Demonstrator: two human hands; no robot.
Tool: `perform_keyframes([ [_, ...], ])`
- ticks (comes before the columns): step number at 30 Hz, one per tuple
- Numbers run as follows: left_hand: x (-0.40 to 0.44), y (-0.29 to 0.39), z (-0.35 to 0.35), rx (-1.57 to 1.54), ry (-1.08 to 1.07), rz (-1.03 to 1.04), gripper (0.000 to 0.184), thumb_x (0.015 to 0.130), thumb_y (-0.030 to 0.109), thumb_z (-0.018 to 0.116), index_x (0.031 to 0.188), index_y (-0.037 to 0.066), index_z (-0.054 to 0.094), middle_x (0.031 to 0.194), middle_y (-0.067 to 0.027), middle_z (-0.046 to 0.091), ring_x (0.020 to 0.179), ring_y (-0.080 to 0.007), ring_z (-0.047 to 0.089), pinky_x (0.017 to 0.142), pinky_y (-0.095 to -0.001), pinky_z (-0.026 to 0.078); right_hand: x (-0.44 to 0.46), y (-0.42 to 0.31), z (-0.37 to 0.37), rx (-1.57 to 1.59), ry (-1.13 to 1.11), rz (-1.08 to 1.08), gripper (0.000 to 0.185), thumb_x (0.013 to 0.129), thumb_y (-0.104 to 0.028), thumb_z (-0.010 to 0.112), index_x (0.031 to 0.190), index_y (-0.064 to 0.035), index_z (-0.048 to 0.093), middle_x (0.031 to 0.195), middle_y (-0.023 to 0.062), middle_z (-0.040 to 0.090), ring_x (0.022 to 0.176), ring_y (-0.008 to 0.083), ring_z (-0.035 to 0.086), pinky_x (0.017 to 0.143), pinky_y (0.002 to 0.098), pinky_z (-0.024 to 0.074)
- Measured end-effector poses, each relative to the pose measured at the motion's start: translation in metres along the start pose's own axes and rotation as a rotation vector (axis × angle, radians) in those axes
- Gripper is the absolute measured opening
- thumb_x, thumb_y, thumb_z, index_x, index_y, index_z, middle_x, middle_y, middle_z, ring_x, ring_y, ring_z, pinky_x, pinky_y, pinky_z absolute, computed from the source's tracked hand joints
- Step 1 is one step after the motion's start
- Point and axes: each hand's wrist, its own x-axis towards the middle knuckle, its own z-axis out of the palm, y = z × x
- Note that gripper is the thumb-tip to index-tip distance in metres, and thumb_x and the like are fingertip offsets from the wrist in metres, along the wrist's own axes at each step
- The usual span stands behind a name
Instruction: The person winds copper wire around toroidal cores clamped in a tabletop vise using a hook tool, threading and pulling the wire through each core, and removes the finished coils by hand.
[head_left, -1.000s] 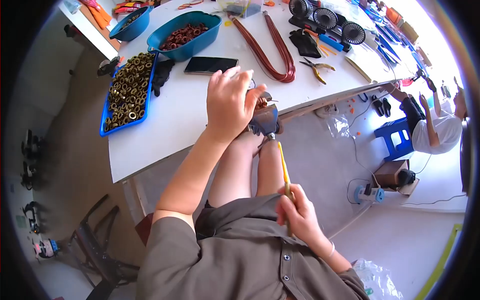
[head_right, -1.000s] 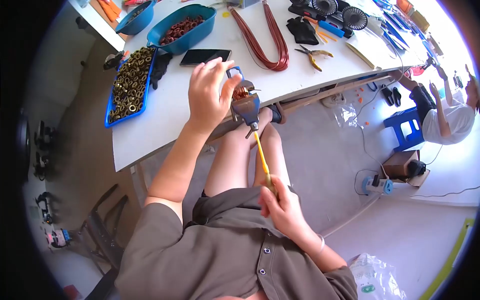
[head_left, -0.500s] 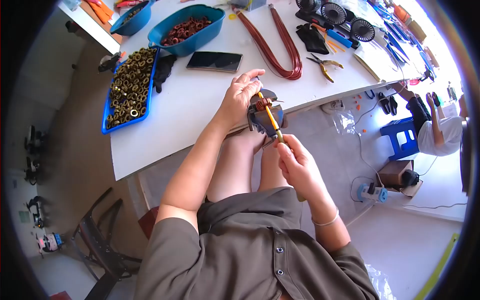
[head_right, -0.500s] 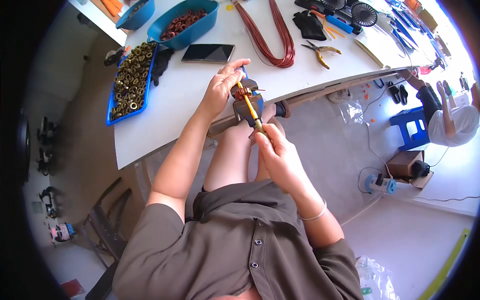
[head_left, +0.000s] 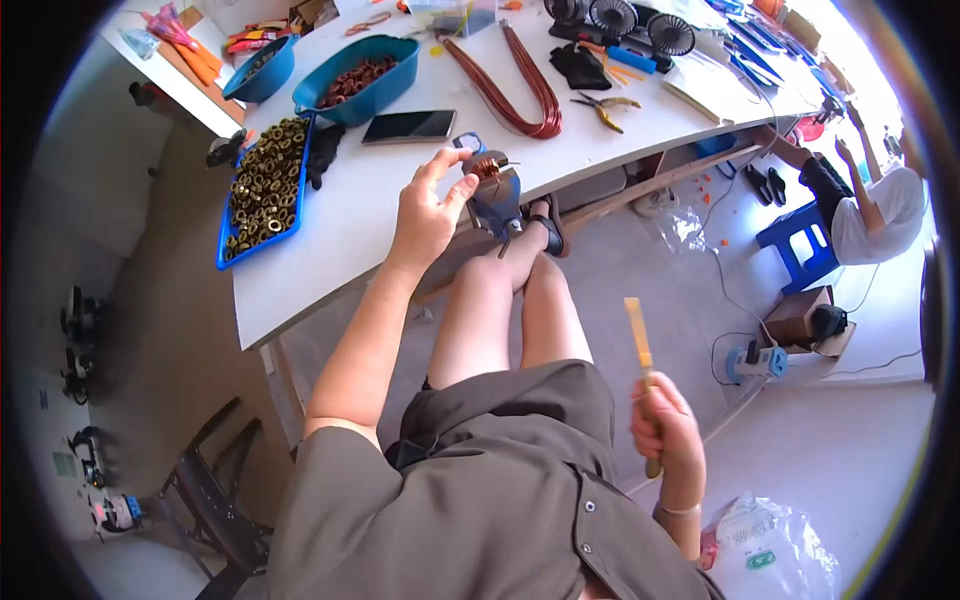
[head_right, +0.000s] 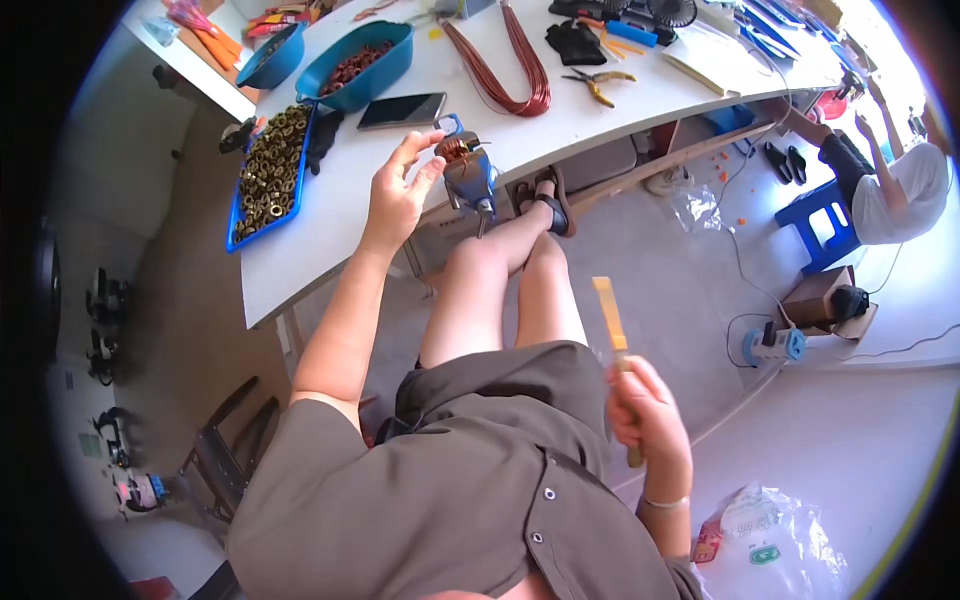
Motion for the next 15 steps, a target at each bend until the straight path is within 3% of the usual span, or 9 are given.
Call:
perform_keyframes([
  [1,0.006,0.010,-0.004,0.179,-0.006,0.092,0.030,0.083,0.010,0.063,0.111,0.003,0.058,0.100,-0.0148,0.063,0.092,-0.0260,0.061,0.083,-0.0324,0.046,0.011,0.002,0.010,-0.090,-0.114,0.019,0.015,0.095,-0.022,0.045,0.097,-0.0090,0.051,0.054,-0.0053,0.033,0.040,0.0024,0.024,0.034,0.0182,0.0170],
  [4,0.018,0.015,-0.006,0.190,-0.141,0.052,0.040,0.075,0.001,0.070,0.114,0.003,0.058,0.098,-0.0111,0.066,0.098,-0.0183,0.059,0.089,-0.0310,0.044,0.047,-0.001,0.067,-0.492,-0.527,0.249,0.020,0.095,-0.026,0.050,0.102,-0.0086,0.054,0.067,-0.0062,0.041,0.053,0.0027,0.035,0.044,0.0168,0.0283],
  [6,0.027,0.008,-0.003,0.107,-0.076,0.137,0.040,0.071,0.004,0.071,0.109,0.002,0.060,0.089,-0.0142,0.065,0.082,-0.0252,0.063,0.078,-0.0311,0.048,0.071,0.010,0.094,-0.777,-1.014,-0.193,0.021,0.095,-0.026,0.049,0.102,-0.0060,0.054,0.072,-0.0028,0.048,0.066,0.0073,0.044,0.058,0.0222,0.0386],
  [8,0.031,0.015,-0.005,0.154,-0.169,-0.013,0.044,0.070,0.004,0.072,0.112,0.002,0.059,0.088,-0.0137,0.066,0.078,-0.0233,0.063,0.075,-0.0304,0.049,0.094,-0.009,0.107,-0.849,-1.321,0.135,0.018,0.094,-0.021,0.050,0.102,-0.0056,0.055,0.069,-0.0010,0.049,0.066,0.0084,0.047,0.059,0.0218,0.0399],
  [9,0.033,0.020,-0.007,0.207,-0.188,-0.017,0.045,0.069,0.005,0.073,0.111,0.002,0.060,0.088,-0.0131,0.067,0.076,-0.0231,0.064,0.073,-0.0301,0.050,0.140,0.032,0.074,-0.552,-1.283,-0.174,0.018,0.093,-0.017,0.049,0.104,-0.0041,0.055,0.069,-0.0022,0.051,0.058,0.0064,0.048,0.053,0.0219,0.0421],
  [10,0.034,0.024,-0.009,0.207,-0.198,-0.022,0.045,0.069,0.005,0.073,0.111,0.002,0.060,0.088,-0.0131,0.067,0.076,-0.0231,0.064,0.073,-0.0301,0.050,0.127,-0.011,0.077,-0.465,-0.345,0.121,0.018,0.093,-0.018,0.045,0.101,-0.0053,0.055,0.064,0.0008,0.053,0.046,0.0078,0.046,0.042,0.0232,0.0394],
  [11,0.036,0.027,-0.010,0.233,-0.226,-0.005,0.044,0.068,0.005,0.073,0.110,0.003,0.061,0.087,-0.0126,0.067,0.077,-0.0236,0.065,0.073,-0.0304,0.050,0.135,-0.033,0.061,-0.066,-0.319,0.063,0.021,0.096,-0.024,0.041,0.096,-0.0075,0.054,0.060,0.0023,0.050,0.037,0.0068,0.037,0.033,0.0214,0.0293],
  [12,0.038,0.028,-0.012,0.260,-0.245,0.014,0.043,0.068,0.006,0.073,0.109,0.003,0.062,0.086,-0.0121,0.067,0.077,-0.0240,0.065,0.073,-0.0308,0.050,0.135,-0.023,0.063,-0.197,-0.172,-0.050,0.023,0.096,-0.027,0.041,0.090,-0.0084,0.052,0.056,0.0018,0.046,0.036,0.0053,0.032,0.032,0.0182,0.0229],
  [15,0.038,0.024,-0.012,0.222,-0.227,-0.019,0.040,0.067,0.010,0.074,0.105,0.003,0.063,0.085,-0.0104,0.068,0.076,-0.0246,0.065,0.072,-0.0316,0.050,0.121,0.001,0.071,-0.053,-0.095,0.011,0.025,0.097,-0.033,0.038,0.094,-0.0118,0.050,0.057,0.0022,0.047,0.036,0.0073,0.034,0.032,0.0204,0.0266],
])
